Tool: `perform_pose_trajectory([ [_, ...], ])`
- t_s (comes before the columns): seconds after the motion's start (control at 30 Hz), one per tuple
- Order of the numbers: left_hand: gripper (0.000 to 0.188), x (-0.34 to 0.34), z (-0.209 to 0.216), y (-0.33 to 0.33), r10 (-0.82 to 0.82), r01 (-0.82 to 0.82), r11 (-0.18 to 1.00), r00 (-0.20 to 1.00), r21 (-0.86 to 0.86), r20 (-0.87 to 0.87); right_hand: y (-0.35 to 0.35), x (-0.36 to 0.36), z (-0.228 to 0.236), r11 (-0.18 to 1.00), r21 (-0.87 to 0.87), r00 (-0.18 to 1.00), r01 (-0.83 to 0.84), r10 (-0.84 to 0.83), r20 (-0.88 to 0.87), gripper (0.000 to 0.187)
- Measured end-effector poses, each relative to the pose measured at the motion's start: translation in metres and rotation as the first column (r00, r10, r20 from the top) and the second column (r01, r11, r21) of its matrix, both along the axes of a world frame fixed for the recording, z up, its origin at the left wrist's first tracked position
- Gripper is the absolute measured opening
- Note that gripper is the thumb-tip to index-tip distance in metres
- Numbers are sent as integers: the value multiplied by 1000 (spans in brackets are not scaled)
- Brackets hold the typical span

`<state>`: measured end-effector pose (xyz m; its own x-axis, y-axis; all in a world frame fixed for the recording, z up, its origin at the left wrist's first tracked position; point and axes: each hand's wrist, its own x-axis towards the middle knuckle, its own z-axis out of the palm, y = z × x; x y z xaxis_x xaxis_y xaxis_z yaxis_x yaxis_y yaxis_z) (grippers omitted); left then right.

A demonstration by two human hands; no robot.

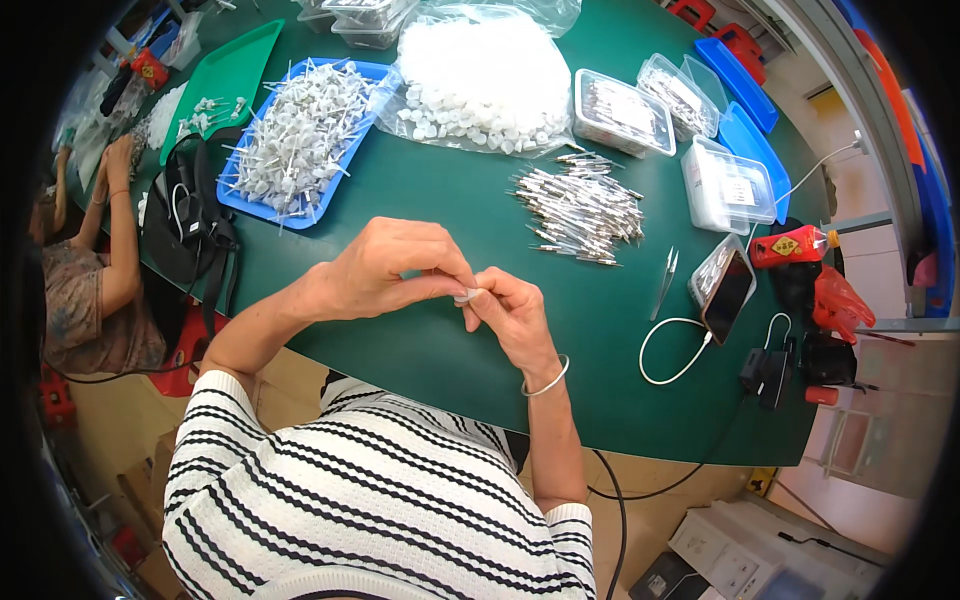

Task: The person assembles small white plastic caps onto metallic cylindrical components at a green workbench. They repeatedly pick a cap and a component, fit them together, and place the assembled unit into a clear plastic container. The person also organizes the components within the container and closes the lid.

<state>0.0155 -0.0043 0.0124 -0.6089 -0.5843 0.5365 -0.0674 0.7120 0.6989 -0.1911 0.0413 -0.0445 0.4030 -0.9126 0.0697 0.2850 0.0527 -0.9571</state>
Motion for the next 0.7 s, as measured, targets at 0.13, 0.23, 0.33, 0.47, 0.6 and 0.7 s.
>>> perform_pose_trajectory([
  [0.13, 11, -5, 14, -13, -21, 44, 977, 994, -209, 109, -5, -4, -4, 999, 15, 998, -52, 52, 22, 21],
  [0.23, 11, -10, 31, -19, -57, 128, 953, 966, -276, 250, -7, -8, -7, 992, 48, 991, -114, 110, 81, 23],
  [0.33, 10, -18, 29, -28, -152, 205, 968, 937, -142, 314, -3, -5, -7, 988, 66, 982, -141, 132, 134, 26],
  [0.47, 8, -19, 36, -35, -292, 180, 898, 927, 402, 236, -3, -3, -10, 986, 71, 971, -148, 132, 200, 28],
  [0.6, 17, -14, 33, -33, -237, 111, 876, 946, 469, 220, -5, -6, -10, 982, 62, 954, -179, 158, 256, 28],
  [0.7, 23, -9, 28, -24, -246, 115, 873, 944, 474, 222, -4, -5, -7, 983, 80, 959, -168, 144, 244, 28],
])
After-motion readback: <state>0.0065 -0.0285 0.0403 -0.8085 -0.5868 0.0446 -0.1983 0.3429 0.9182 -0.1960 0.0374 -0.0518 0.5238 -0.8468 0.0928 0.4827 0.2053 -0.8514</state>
